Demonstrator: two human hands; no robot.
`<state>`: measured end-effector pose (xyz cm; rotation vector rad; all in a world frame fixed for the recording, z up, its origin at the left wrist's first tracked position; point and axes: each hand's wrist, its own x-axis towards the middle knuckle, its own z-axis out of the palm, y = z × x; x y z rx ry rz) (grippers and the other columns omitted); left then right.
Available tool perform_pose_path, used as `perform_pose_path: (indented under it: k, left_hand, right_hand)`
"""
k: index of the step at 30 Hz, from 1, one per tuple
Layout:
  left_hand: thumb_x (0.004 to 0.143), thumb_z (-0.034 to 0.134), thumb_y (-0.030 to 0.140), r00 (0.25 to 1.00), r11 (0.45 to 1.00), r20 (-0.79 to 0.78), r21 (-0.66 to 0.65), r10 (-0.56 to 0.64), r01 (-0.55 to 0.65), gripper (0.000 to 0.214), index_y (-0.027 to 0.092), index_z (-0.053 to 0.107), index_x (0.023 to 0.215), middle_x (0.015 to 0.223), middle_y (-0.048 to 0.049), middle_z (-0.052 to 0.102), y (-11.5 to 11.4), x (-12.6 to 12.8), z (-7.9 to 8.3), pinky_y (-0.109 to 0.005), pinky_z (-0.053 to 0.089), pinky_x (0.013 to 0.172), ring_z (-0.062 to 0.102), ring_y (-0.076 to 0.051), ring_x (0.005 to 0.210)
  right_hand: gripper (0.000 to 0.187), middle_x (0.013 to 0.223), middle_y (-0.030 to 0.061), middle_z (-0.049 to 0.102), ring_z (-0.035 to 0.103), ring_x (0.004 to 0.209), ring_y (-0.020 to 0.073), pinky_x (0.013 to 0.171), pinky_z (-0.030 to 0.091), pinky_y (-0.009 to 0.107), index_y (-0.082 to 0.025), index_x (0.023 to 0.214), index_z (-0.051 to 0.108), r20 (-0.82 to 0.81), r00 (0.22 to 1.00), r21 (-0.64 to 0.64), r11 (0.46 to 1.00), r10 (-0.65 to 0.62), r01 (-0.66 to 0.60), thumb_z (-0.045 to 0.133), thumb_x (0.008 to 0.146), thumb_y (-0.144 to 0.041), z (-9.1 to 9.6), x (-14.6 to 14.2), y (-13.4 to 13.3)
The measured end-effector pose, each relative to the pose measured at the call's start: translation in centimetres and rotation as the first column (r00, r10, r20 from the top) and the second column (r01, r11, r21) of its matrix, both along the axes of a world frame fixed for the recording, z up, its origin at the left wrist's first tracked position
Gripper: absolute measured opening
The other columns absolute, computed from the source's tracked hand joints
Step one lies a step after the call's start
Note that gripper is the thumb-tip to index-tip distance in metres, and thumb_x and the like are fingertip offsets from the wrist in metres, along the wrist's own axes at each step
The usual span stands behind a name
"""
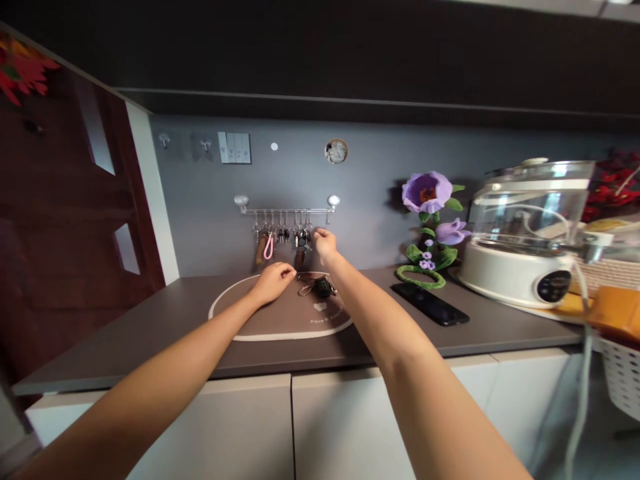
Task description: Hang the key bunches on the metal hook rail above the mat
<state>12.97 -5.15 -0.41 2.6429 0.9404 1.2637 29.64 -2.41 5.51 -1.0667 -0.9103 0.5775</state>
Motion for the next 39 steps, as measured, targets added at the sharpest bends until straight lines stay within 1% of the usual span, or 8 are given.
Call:
perform_pose_path:
  k: [3,7,14,17,21,25,32,39]
  left_hand:
    - [0.079,0.046,0.023,1.000,1.000,-0.004,-0.014,-0.009,0.009,0.019,0.015,0.063,0.082,0.080,-0.0051,0.061,-0.3,0.3,0.1,-0.024,0.042,0.069,0.055,-0.013,0.071]
    - [0.078,0.048,0.022,0.998,0.999,-0.062,-0.037,-0.004,0.001,0.022,0.014,0.062,0.093,0.088,-0.0069,0.064,-0.5,0.9,0.5,-0.025,0.044,0.072,0.057,-0.014,0.075]
    - [0.074,0.052,0.022,0.961,0.997,-0.271,-0.065,-0.057,0.041,0.020,0.014,0.065,0.087,0.085,-0.0068,0.066,-0.3,2.5,1.6,-0.027,0.044,0.071,0.058,-0.018,0.077]
    - [0.073,0.055,0.021,0.965,0.991,-0.250,-0.119,-0.083,0.055,0.022,0.013,0.064,0.091,0.085,-0.0066,0.066,-0.1,3.5,1.6,-0.026,0.044,0.071,0.058,-0.017,0.076]
    - [0.073,0.057,0.023,0.962,0.984,-0.222,-0.110,-0.158,0.137,0.025,0.014,0.064,0.095,0.091,-0.0068,0.064,-0.1,4.4,1.0,-0.028,0.043,0.077,0.057,-0.017,0.083]
    - [0.077,0.054,0.031,0.927,0.968,-0.278,-0.087,-0.250,0.235,0.032,0.017,0.062,0.105,0.096,-0.0076,0.061,0.0,4.6,-0.1,-0.029,0.041,0.083,0.054,-0.018,0.090]
    - [0.071,0.055,0.054,0.872,0.978,-0.447,-0.048,-0.201,0.201,0.056,0.024,0.053,0.118,0.115,-0.0081,0.049,0.3,4.6,-0.8,-0.033,0.035,0.092,0.045,-0.022,0.106]
    - [0.078,0.048,0.048,0.844,0.987,-0.515,-0.030,-0.151,0.158,0.047,0.026,0.051,0.120,0.121,-0.0065,0.047,0.2,4.6,-0.8,-0.035,0.031,0.094,0.041,-0.022,0.112]
  right_hand:
    - [0.025,0.098,0.0045,0.062,0.055,0.081,0.0096,0.075,0.043,0.025,-0.016,0.096,0.057,0.048,0.998,-0.013,0.999,0.036,-0.035,0.053,0.072,-0.017,-0.9,0.4,-1.7]
    - [0.026,0.092,0.0054,0.063,0.057,0.078,0.0101,0.075,0.044,0.026,-0.016,0.099,0.055,0.111,0.988,-0.033,0.994,0.110,-0.107,0.051,0.074,-0.021,-2.3,1.0,-4.3]
    - [0.023,0.084,0.0053,0.064,0.058,0.077,0.0112,0.078,0.044,0.029,-0.014,0.100,0.053,0.277,0.958,-0.061,0.997,0.070,-0.055,0.047,0.078,-0.021,-5.4,2.6,-6.9]
    - [0.022,0.081,0.0047,0.064,0.059,0.075,0.0113,0.077,0.046,0.029,-0.015,0.099,0.054,0.408,0.912,-0.082,0.996,0.048,-0.015,0.046,0.079,-0.019,-6.2,3.5,-7.3]
    - [0.022,0.079,0.0050,0.064,0.060,0.074,0.0122,0.078,0.045,0.030,-0.015,0.099,0.056,0.633,0.774,-0.094,0.989,-0.030,0.115,0.045,0.080,-0.016,-6.3,4.3,-7.5]
    - [0.024,0.080,0.0056,0.065,0.060,0.074,0.0120,0.079,0.044,0.028,-0.014,0.101,0.057,0.734,0.678,-0.124,0.977,-0.028,0.175,0.044,0.080,-0.014,-6.2,4.5,-7.3]
    - [0.026,0.083,0.0075,0.066,0.060,0.080,0.0141,0.080,0.043,0.027,-0.013,0.103,0.058,0.788,0.613,-0.127,0.963,-0.047,0.238,0.043,0.081,-0.015,-6.4,4.5,-6.5]
    - [0.026,0.083,0.0072,0.066,0.060,0.080,0.0136,0.080,0.043,0.026,-0.013,0.102,0.058,0.797,0.603,-0.135,0.961,-0.040,0.241,0.043,0.081,-0.016,-6.7,4.5,-6.2]
